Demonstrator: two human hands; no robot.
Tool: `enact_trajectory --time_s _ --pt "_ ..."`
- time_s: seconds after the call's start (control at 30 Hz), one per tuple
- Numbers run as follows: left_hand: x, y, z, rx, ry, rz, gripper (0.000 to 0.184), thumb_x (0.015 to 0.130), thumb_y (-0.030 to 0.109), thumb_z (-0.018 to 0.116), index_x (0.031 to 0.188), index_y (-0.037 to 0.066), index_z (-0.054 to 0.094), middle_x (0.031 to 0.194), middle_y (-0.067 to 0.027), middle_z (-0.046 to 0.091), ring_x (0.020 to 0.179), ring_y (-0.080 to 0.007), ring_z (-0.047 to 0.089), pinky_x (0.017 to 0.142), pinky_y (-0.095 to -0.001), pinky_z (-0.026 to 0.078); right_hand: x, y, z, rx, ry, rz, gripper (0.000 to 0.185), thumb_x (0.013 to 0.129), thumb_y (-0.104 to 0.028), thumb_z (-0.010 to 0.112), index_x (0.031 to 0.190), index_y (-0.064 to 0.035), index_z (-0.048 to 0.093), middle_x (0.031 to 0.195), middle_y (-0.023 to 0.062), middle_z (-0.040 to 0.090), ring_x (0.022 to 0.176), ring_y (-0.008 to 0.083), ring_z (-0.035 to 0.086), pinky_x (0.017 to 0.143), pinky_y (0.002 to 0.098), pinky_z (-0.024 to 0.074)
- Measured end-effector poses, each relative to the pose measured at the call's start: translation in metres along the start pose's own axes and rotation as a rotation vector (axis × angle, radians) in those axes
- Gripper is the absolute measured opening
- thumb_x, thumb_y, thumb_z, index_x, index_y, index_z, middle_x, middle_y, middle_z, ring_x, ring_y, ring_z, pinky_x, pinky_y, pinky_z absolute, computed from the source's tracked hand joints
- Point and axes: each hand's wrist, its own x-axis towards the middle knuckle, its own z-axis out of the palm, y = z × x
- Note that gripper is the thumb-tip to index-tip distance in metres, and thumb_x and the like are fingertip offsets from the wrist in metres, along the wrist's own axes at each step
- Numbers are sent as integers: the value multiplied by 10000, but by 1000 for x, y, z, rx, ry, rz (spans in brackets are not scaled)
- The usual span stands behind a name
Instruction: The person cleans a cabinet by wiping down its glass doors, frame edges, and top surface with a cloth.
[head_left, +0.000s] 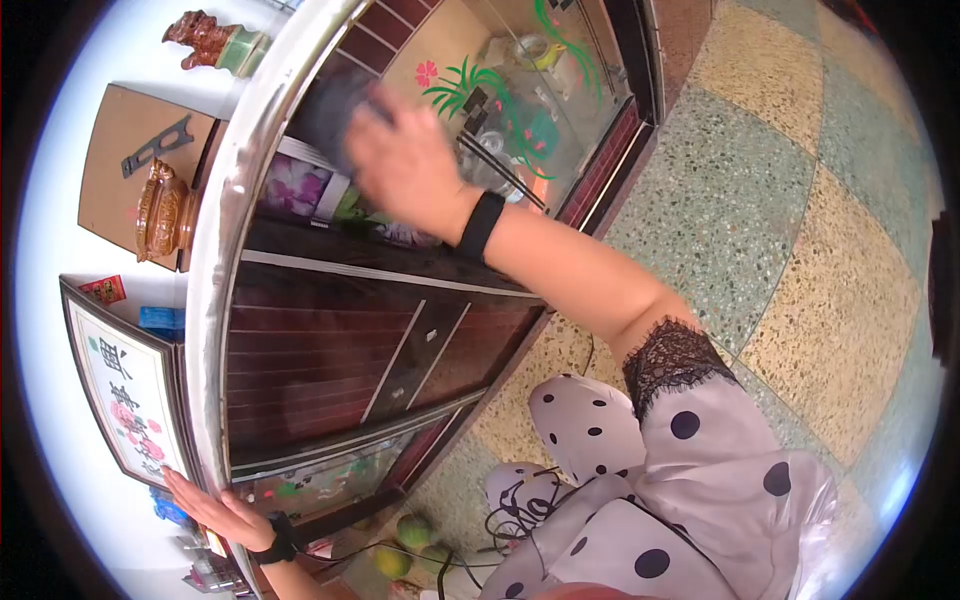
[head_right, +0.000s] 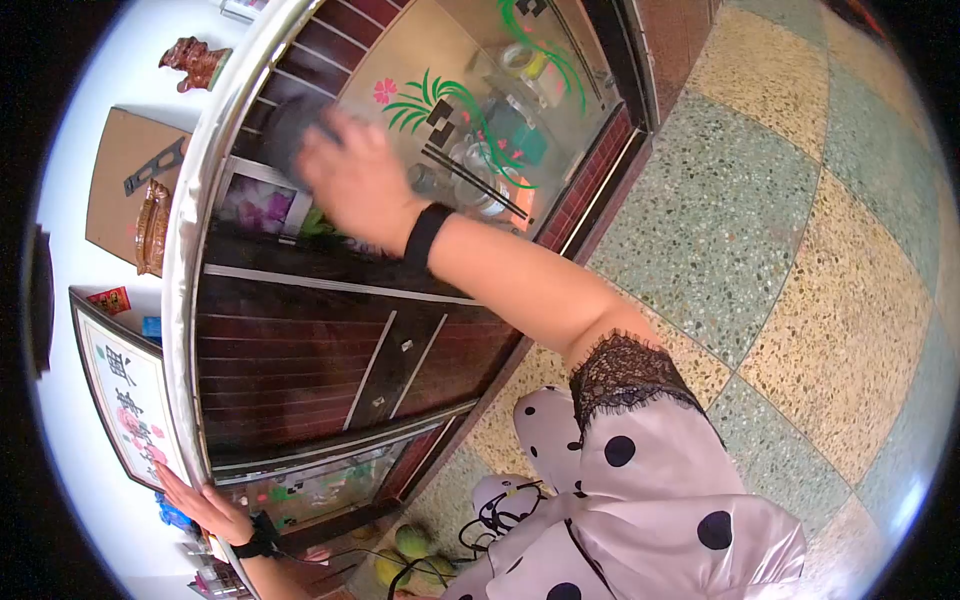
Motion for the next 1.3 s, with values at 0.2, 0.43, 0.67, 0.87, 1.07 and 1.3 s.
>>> enact_trajectory --time_s 0.2,0.43,0.67,0.87,1.07,1.3 --pt "7 8 1 -124 30 -10 654 988 472 246 1424 -9 323 1455 -197 356 1332 -368 334 1109 -478 212 -90 69 34 -233 -56 554 391 727 -189 681 997 80 596 1210 219 510 1251 406 366 972 525 338" --pt "10 13 0 -158 25 -25 668 983 482 237 1422 -14 326 1449 -199 366 1329 -382 333 1111 -482 203 -261 93 56 67 -148 1081 190 763 -57 598 908 56 549 1141 271 490 1120 464 418 978 512 330" --pt "8 8 0 -123 33 -6 670 985 481 243 1418 -23 328 1440 -207 376 1330 -387 333 1103 -481 225 -122 61 30 104 -26 994 309 867 -202 470 947 78 572 1035 319 542 1067 476 462 1050 475 301" --pt "12 13 -2 -123 44 4 652 993 463 252 1418 -26 325 1442 -207 373 1329 -388 334 1100 -478 229 -4 35 25 53 115 447 525 842 -254 522 1215 112 469 1336 273 447 1345 488 235 1032 604 253" --pt "7 8 2 -160 -1 -13 684 985 493 239 1419 -30 319 1438 -226 364 1321 -396 345 1089 -482 250 -42 119 58 -245 182 524 537 909 -275 462 1243 144 429 1421 323 308 1295 471 317 1040 496 283" --pt "8 10 6 -157 18 -34 680 983 487 219 1412 -28 335 1416 -242 387 1303 -406 369 1076 -489 267 -197 133 68 -35 169 723 433 919 -228 487 1180 118 481 1269 307 471 1267 468 358 1082 473 265"
